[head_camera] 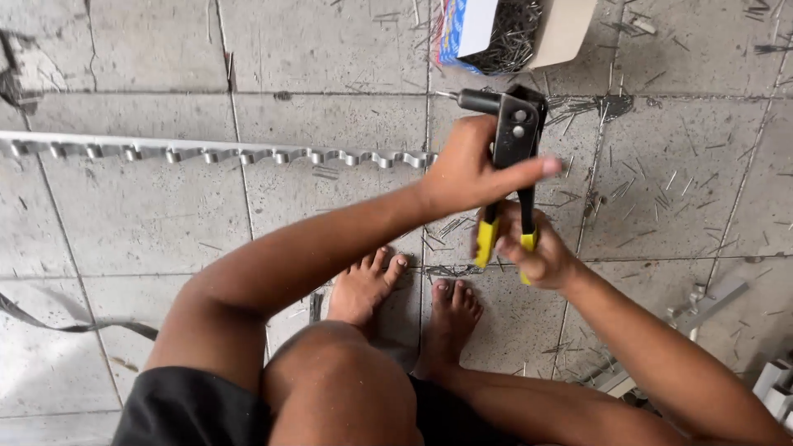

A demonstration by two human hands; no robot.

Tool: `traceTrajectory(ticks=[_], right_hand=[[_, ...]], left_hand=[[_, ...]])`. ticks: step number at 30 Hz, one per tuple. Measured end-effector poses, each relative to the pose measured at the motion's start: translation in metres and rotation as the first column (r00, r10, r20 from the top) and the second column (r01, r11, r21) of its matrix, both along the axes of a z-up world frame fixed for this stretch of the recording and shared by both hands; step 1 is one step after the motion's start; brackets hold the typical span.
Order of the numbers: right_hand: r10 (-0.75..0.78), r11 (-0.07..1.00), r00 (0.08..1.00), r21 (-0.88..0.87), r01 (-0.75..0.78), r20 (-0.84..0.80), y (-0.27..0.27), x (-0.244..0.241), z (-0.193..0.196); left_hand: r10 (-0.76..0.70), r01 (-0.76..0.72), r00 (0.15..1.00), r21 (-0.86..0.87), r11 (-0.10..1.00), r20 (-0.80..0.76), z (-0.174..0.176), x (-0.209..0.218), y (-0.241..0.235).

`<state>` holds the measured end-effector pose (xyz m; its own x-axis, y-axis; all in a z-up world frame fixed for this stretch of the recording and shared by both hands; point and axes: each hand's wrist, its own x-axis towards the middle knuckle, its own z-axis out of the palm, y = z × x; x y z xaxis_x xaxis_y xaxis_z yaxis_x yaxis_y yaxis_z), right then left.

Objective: The person is using a manual rivet gun to attach rivets to a long metal strip while sitting on the floor.

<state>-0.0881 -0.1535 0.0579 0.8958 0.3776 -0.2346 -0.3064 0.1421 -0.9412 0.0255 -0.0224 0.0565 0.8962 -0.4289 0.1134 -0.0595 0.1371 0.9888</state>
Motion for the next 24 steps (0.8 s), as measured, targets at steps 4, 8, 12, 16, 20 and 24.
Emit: traceTrajectory(ticks=[4, 8, 12, 16, 20, 24], right_hand=[[0.029, 0.918, 0.987, -0.394, 0.036, 0.158, -0.037, -0.018, -0.044], [0.144, 0.743, 0.986, -0.65, -0.16, -0.078, -0.051, -0.044, -0.082], [0.076, 0.712, 0.97, -0.668, -0.216, -0.232, -0.022, -0.022, -0.046], [0.083, 0.707, 0.958, -0.662, -0.25, -0.273, -0.025, -0.022, -0.043], [0.072, 0.698, 0.96, -0.674, -0.242, -0.269, -0.019, -0.02, -0.026], [0.098, 0.626, 0.949, -0.723, -0.293, -0.299, -0.028, -0.032, -0.046]], left_hand=[[-0.329, 0.148, 0.886, 0.473, 0.869, 0.326, -0.045, 0.007, 0.086], [-0.573, -0.405, 0.549, 0.793, 0.454, 0.609, -0.085, 0.0, 0.134], [-0.706, -0.2, 0.668, 0.971, 0.133, 0.234, -0.104, 0.0, 0.132], [-0.71, -0.201, 0.659, 0.968, 0.152, 0.249, -0.117, -0.002, 0.13], [-0.715, -0.191, 0.658, 0.971, 0.146, 0.237, -0.107, 0.0, 0.129], [-0.732, -0.094, 0.669, 0.992, 0.088, 0.129, -0.088, 0.003, 0.128]])
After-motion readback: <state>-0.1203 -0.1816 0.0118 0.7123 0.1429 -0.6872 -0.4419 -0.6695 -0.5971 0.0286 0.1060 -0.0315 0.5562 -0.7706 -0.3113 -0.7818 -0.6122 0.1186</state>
